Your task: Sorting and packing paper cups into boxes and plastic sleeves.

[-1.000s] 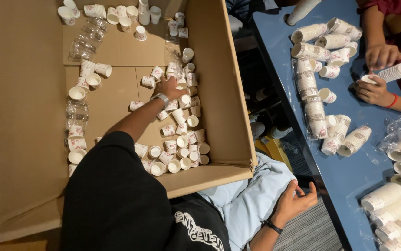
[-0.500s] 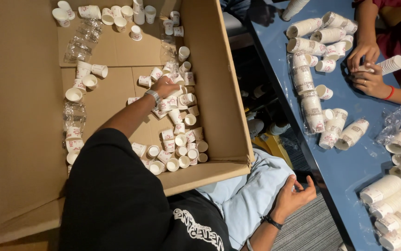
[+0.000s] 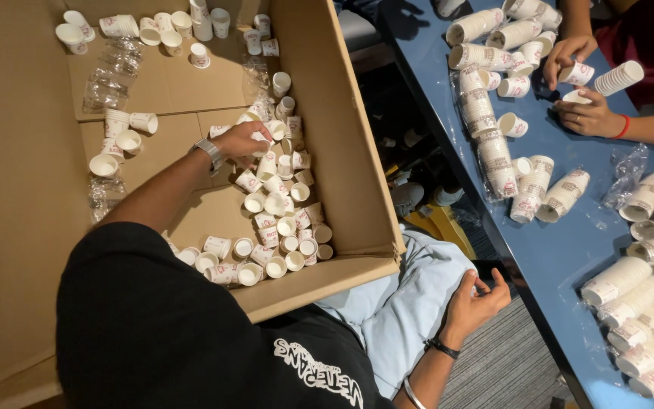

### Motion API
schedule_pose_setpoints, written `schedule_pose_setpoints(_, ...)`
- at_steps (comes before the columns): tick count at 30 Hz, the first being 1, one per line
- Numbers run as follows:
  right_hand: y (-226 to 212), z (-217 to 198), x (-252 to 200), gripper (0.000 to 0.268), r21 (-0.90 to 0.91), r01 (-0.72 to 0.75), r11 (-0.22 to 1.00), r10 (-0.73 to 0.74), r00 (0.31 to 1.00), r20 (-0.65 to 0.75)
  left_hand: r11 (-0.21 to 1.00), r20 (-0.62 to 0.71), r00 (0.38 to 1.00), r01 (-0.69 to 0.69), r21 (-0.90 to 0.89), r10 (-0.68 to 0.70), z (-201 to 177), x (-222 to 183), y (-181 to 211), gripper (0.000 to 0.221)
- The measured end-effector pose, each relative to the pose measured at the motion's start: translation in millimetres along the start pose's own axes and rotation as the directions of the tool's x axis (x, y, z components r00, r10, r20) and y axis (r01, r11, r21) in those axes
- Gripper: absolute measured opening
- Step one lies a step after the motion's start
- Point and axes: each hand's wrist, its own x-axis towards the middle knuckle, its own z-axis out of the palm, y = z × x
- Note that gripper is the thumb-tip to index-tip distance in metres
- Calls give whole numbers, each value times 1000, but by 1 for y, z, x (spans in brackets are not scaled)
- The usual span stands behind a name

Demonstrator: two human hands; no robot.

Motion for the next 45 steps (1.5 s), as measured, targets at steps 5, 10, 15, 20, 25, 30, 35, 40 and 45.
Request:
schedule_pose_setpoints(5, -2, -1, 1, 41, -3, -1, 1000, 1, 1000, 12, 940, 176, 975, -186, 287, 139, -6, -4, 3, 24)
schedule_pose_setpoints(10, 2, 1, 1, 38, 18, -11, 1000, 11, 1000, 14, 796, 240, 919, -392, 461, 314, 4, 19, -51, 28)
schedule_pose_setpoints(15, 0, -1, -1, 36, 14, 0, 1000, 0, 1000, 10, 618, 86, 855, -435, 655, 511, 41, -15, -34, 44)
schedule_pose_setpoints(20, -2, -1, 0, 36, 10, 2, 1000, -2, 1000, 11, 552, -29, 842, -327, 767, 539, 41, 21, -60, 49)
schedule_pose_setpoints(25, 4, 0, 1, 36, -1, 19, 1000, -19, 1000, 5, 534, -30, 837, -321, 782, 546, 31, 39, -63, 39)
schedule_pose_setpoints(30, -2, 1, 0, 34, 9, 9, 1000, -10, 1000, 15, 430, 91, 906, -282, 858, 413, 40, -1, -10, 72)
schedule_pose_setpoints(35, 5, 0, 2, 34, -23, 33, 999, -33, 999, 8, 385, 240, 863, -426, 819, 446, 26, 35, -38, 74)
schedule_pose_setpoints(40, -1, 1, 1, 35, -29, 21, 999, -21, 1000, 16, 394, 247, 873, -420, 817, 420, 14, 32, -53, 73)
schedule_pose_setpoints(45, -2, 2, 0, 36, -10, 9, 1000, -9, 1000, 23, 462, 149, 897, -350, 815, 416, 27, 17, -35, 77)
